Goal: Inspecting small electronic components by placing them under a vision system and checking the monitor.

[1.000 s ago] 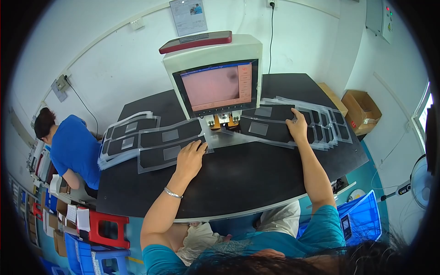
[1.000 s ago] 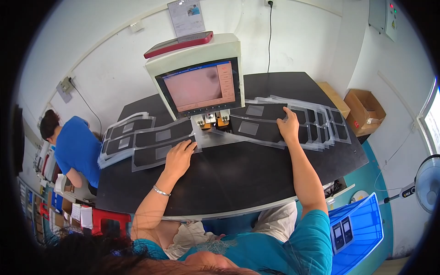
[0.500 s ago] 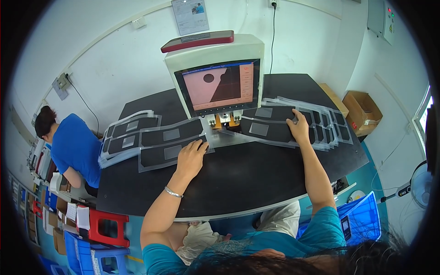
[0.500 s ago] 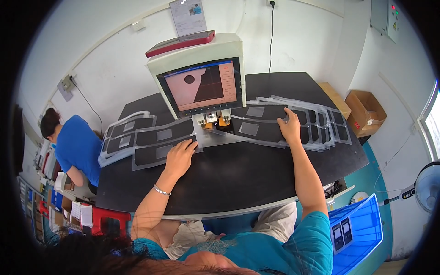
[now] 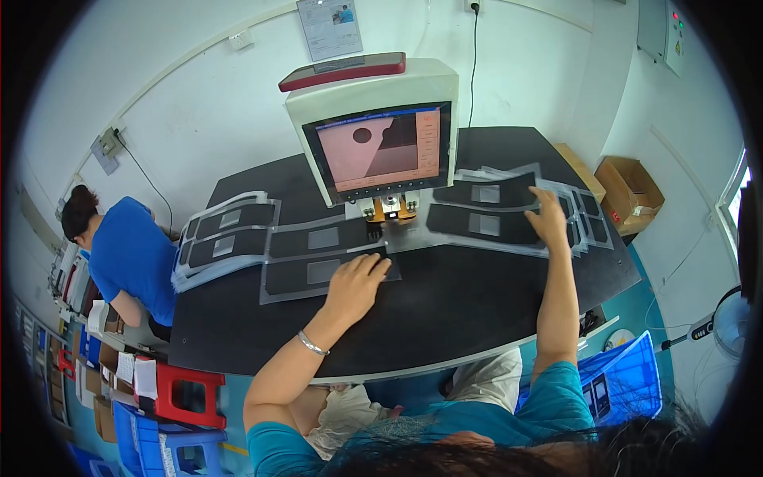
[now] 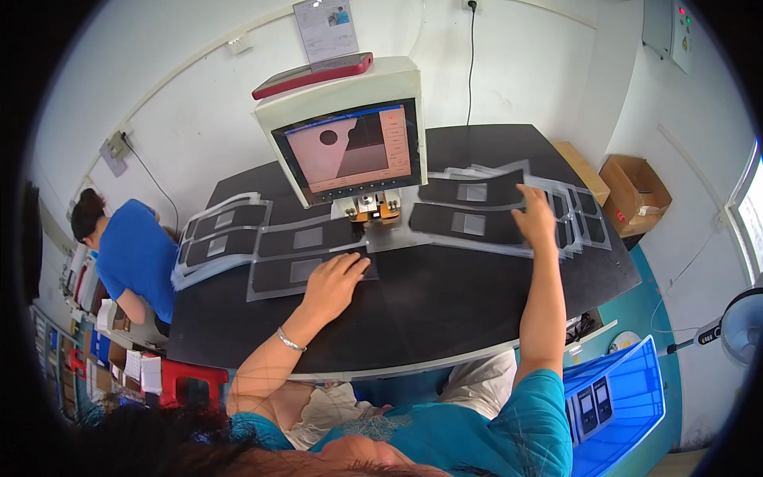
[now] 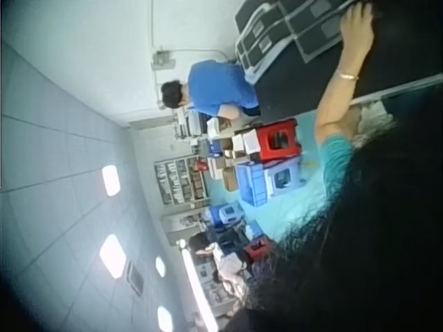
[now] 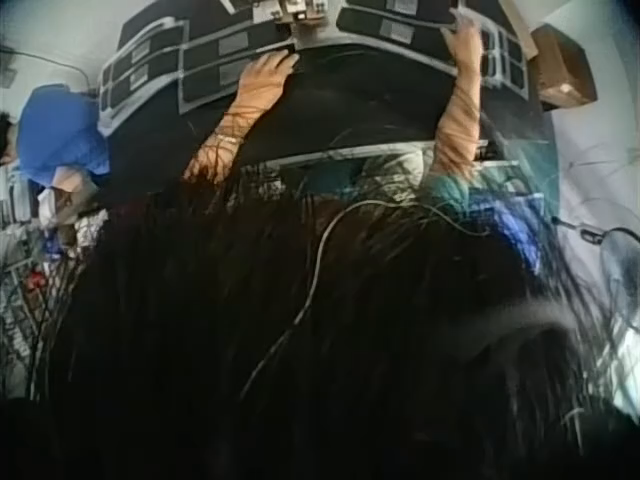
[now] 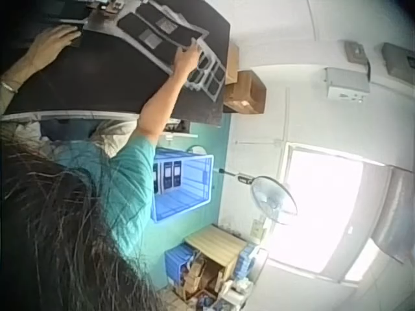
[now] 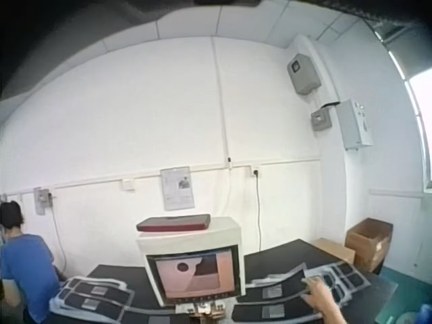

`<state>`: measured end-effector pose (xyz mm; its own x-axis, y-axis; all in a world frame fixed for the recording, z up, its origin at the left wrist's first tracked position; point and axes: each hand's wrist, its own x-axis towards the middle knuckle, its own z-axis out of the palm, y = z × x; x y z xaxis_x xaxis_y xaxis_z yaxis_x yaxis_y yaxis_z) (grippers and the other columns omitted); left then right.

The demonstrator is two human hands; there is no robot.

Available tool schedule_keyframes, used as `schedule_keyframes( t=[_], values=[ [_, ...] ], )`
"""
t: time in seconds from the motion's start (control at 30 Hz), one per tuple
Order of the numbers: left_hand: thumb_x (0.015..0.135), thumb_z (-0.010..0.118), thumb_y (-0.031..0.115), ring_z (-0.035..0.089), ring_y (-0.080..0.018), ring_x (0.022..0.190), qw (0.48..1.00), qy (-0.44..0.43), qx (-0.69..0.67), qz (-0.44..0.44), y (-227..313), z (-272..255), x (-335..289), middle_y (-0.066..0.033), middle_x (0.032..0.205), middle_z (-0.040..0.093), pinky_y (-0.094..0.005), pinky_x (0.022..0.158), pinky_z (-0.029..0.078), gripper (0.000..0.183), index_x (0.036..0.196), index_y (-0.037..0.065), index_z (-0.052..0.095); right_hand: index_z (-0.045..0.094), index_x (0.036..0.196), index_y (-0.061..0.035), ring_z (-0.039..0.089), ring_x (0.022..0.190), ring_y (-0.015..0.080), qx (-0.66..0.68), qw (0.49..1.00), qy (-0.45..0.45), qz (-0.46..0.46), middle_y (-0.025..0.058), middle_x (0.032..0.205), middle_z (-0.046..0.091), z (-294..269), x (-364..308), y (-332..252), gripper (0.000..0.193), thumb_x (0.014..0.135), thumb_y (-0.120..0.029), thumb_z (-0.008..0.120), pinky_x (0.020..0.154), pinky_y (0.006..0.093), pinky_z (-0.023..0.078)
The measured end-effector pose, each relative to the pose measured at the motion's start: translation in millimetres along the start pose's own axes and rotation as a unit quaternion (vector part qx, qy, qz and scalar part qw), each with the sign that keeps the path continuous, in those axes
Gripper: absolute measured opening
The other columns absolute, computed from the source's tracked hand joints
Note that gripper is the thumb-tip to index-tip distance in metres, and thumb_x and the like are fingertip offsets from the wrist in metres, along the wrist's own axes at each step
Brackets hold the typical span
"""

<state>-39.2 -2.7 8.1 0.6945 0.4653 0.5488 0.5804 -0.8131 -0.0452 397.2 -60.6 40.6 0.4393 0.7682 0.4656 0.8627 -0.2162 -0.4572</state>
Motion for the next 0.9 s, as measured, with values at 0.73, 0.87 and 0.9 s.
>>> schedule_keyframes(
  t=[0.73,0.87,0.9],
  values=[
    [0.09,0.066,0.019,0.063,-0.0247,0.11,0.998,0.0,-0.043,0.047,32,10,9,-0.008,0.12,0.066,-0.0374,0.083,0.056,0.033,0.122,0.01,0.068,0.06,0.128,-0.0054,0.051,0.127,0.0362,-0.041,0.972,-0.039,-0.23,0.0188,0.134,0.055,78,-28,-58,0.045,0.092,-0.034,0.063,0.107,0.0479,0.039],
    [0.09,0.067,0.017,0.061,-0.0263,0.115,0.998,-0.012,-0.042,0.046,33,6,6,-0.0102,0.126,0.062,-0.0384,0.088,0.055,0.038,0.127,0.009,0.064,0.061,0.128,-0.0056,0.051,0.127,0.0355,-0.046,0.972,-0.084,-0.214,0.0166,0.135,0.055,68,-28,-54,0.047,0.093,-0.036,0.063,0.107,0.0477,0.039],
    [0.089,0.067,0.016,0.06,-0.0268,0.117,0.998,-0.017,-0.046,0.041,34,3,7,-0.0111,0.129,0.061,-0.0386,0.09,0.054,0.04,0.129,0.009,0.062,0.061,0.128,-0.0057,0.052,0.127,0.0357,-0.046,0.972,-0.091,-0.211,0.0161,0.135,0.055,66,-28,-53,0.047,0.092,-0.036,0.063,0.107,0.0478,0.039]
  ],
)
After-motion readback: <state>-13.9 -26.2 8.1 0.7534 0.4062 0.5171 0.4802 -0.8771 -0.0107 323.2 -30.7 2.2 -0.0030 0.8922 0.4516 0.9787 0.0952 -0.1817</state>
